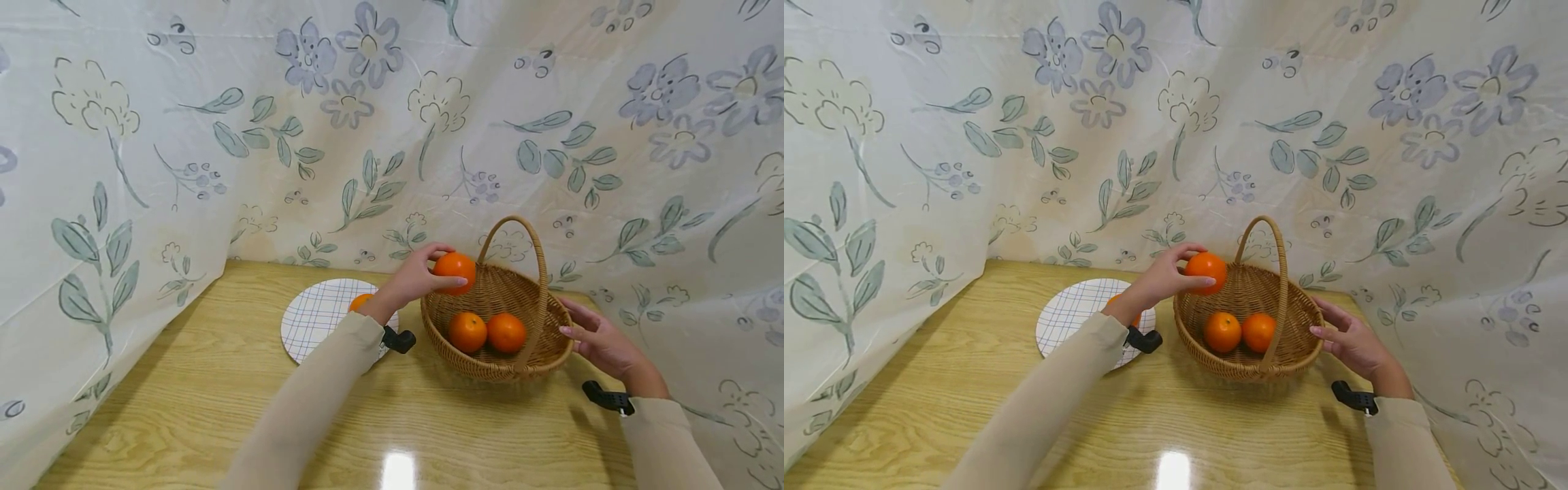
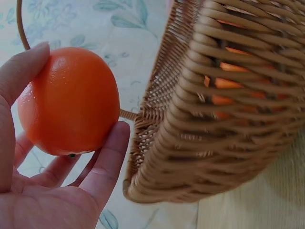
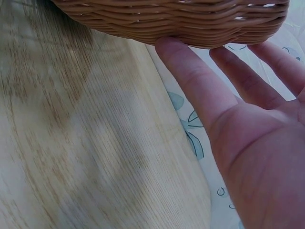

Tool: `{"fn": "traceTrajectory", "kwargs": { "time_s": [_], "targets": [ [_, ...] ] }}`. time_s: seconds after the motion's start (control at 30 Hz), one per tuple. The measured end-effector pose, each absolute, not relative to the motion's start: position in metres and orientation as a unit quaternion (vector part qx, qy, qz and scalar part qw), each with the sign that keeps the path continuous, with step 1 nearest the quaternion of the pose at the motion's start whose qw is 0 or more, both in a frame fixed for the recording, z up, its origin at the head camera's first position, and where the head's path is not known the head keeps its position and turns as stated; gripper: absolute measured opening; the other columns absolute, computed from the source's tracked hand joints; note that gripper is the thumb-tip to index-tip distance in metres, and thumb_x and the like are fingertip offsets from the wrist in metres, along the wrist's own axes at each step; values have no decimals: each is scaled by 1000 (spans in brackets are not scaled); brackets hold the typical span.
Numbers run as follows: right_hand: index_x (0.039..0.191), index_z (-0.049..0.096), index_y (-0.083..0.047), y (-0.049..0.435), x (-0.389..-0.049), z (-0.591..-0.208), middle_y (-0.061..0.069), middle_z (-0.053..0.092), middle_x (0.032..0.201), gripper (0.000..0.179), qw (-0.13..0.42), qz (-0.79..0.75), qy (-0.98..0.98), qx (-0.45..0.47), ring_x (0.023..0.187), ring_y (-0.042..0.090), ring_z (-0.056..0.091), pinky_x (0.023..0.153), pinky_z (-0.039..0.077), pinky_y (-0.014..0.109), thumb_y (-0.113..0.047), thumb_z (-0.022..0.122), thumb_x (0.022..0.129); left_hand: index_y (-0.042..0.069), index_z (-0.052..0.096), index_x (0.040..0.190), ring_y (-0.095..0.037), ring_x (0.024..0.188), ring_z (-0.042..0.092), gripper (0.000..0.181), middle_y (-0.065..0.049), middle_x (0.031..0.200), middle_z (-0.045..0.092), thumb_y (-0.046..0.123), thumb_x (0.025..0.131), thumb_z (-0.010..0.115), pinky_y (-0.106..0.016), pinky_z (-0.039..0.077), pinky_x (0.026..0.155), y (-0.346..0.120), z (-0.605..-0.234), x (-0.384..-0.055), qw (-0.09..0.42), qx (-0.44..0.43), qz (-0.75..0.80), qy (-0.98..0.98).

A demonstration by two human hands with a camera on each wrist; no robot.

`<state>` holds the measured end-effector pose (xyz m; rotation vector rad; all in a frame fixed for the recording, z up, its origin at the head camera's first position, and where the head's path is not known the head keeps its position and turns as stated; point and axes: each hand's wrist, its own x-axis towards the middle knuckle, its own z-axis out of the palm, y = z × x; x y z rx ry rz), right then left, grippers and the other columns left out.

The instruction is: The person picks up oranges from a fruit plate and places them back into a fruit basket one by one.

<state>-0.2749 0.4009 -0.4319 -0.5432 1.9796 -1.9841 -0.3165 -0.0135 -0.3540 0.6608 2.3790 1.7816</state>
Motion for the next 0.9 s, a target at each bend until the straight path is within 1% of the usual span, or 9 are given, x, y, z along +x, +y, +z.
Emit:
{"fn": "traceTrajectory", "kwargs": {
  "time_s": [0.1,0.37,0.57,0.67,0.83,0.9],
  "targets": [
    [164,13,-6,401,-275,-432,-9,48,149,69,150,-694,677,-194,125,7,61,93,59,32,6,45,104,28,60,135,-26,106,63,62,-8,129,57,35,80,89,-35,60,82,-7,-354,-320,57,204,599,772],
    [165,11,-5,403,-277,-432,-9,46,150,70,152,-695,675,-195,126,7,61,94,59,32,6,44,104,25,60,132,-25,107,64,59,-7,129,58,32,81,89,-35,61,83,6,-352,-327,70,175,614,766],
    [165,11,-6,402,-276,-432,-10,46,150,70,148,-690,683,-189,125,6,61,93,59,32,6,45,104,21,59,131,-24,106,64,59,-7,126,60,29,81,89,-41,61,87,14,-350,-331,76,169,621,762],
    [165,12,-6,401,-276,-431,-10,46,149,70,147,-688,685,-187,125,6,61,93,60,32,5,46,104,20,60,131,-24,104,63,59,-7,124,60,28,81,89,-39,61,84,18,-348,-331,73,165,620,764],
    [165,12,-6,401,-276,-431,-11,45,149,70,144,-684,691,-186,125,5,61,93,60,32,5,47,104,18,60,130,-23,101,62,58,-8,122,61,27,81,89,-31,58,73,23,-347,-334,72,158,615,769],
    [164,12,-5,400,-276,-431,-12,46,148,70,144,-684,691,-186,125,5,62,93,60,32,5,47,104,17,60,131,-23,100,62,58,-9,122,61,26,81,88,-36,59,76,25,-348,-334,72,155,614,771]
  ]
}}
